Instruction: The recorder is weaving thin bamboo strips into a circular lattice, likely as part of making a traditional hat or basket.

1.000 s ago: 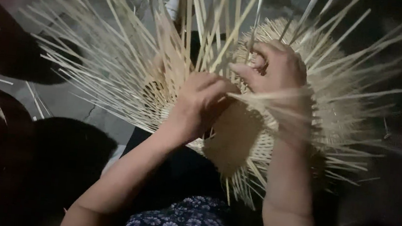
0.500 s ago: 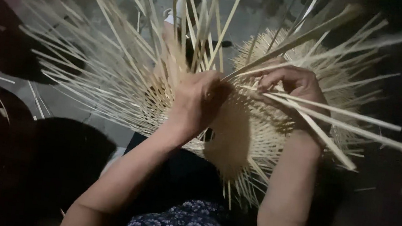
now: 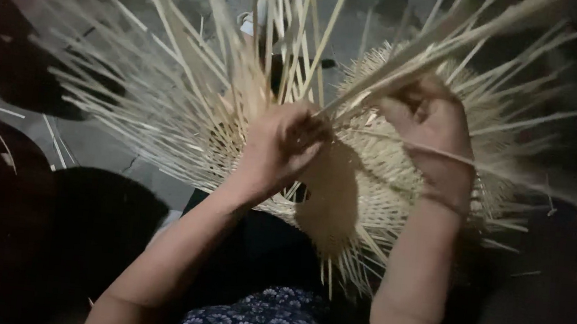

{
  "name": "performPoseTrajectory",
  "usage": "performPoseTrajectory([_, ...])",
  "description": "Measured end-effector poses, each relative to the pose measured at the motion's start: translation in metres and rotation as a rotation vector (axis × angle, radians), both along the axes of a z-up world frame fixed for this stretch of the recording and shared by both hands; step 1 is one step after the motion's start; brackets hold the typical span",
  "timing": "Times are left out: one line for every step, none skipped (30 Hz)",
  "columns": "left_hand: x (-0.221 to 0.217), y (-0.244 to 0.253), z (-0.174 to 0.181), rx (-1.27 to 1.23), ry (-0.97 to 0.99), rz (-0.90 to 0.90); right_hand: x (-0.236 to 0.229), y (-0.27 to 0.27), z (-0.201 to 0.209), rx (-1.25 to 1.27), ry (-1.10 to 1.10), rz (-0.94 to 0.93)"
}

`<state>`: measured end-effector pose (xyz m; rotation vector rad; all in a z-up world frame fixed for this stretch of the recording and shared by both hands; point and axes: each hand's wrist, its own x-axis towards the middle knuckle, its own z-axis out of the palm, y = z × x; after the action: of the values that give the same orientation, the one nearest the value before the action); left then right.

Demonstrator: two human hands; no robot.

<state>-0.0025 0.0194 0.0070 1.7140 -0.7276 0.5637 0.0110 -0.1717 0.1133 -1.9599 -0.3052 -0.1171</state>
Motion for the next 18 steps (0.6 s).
performPoseTrajectory([-0.001, -0.001, 0.000, 0.000, 0.004, -0.001, 0.000, 0.003, -0.003, 0.000, 0.004, -0.001])
performPoseTrajectory([-0.003, -0.002, 0.001, 0.028, -0.072, 0.014, -0.001, 0.007, -0.006, -0.016, 0.062, -0.216])
performPoseTrajectory([-0.002, -0.003, 0.001, 0.057, -0.153, 0.029, 0.000, 0.011, -0.009, -0.031, 0.115, -0.431])
performPoseTrajectory([-0.004, -0.004, 0.003, 0.058, -0.153, 0.028, 0.002, 0.009, -0.019, -0.031, 0.115, -0.432])
performPoseTrajectory([-0.006, -0.006, 0.005, 0.100, -0.169, 0.092, 0.005, 0.007, -0.028, -0.147, -0.132, -0.434])
performPoseTrajectory([-0.007, -0.007, 0.008, 0.143, -0.185, 0.156, 0.009, 0.005, -0.038, -0.263, -0.380, -0.432])
performPoseTrajectory([-0.004, -0.009, 0.001, 0.142, -0.188, 0.160, 0.009, 0.004, -0.038, -0.262, -0.384, -0.429])
performPoseTrajectory([0.000, -0.011, -0.005, 0.178, -0.149, 0.137, 0.010, 0.003, -0.038, -0.577, -0.708, -0.460])
performPoseTrajectory([0.001, -0.013, -0.012, 0.215, -0.106, 0.109, 0.009, 0.002, -0.039, -0.896, -1.020, -0.466])
performPoseTrajectory([-0.002, -0.011, -0.008, 0.214, -0.105, 0.110, 0.014, -0.003, -0.040, -0.897, -1.020, -0.465])
performPoseTrajectory([-0.005, -0.009, -0.005, 0.196, -0.146, 0.071, 0.018, -0.008, -0.043, -0.930, -0.940, -0.432])
performPoseTrajectory([-0.008, -0.007, -0.001, 0.178, -0.187, 0.032, 0.021, -0.013, -0.045, -0.961, -0.860, -0.397])
performPoseTrajectory([-0.006, -0.008, -0.005, 0.176, -0.190, 0.033, 0.020, -0.014, -0.038, -0.963, -0.863, -0.398])
performPoseTrajectory([-0.004, -0.010, -0.009, 0.148, -0.223, 0.071, 0.018, -0.015, -0.031, -0.635, -0.581, -0.302])
performPoseTrajectory([-0.002, -0.011, -0.013, 0.119, -0.257, 0.114, 0.018, -0.016, -0.023, -0.309, -0.299, -0.196])
performPoseTrajectory([-0.005, -0.010, -0.009, 0.117, -0.261, 0.119, 0.016, -0.016, -0.022, -0.310, -0.304, -0.192])
performPoseTrajectory([-0.006, -0.008, -0.006, 0.029, -0.388, 0.176, 0.014, -0.015, -0.022, -0.309, -0.291, -0.229])
performPoseTrajectory([-0.009, -0.006, -0.003, -0.058, -0.516, 0.232, 0.011, -0.015, -0.022, -0.307, -0.277, -0.267])
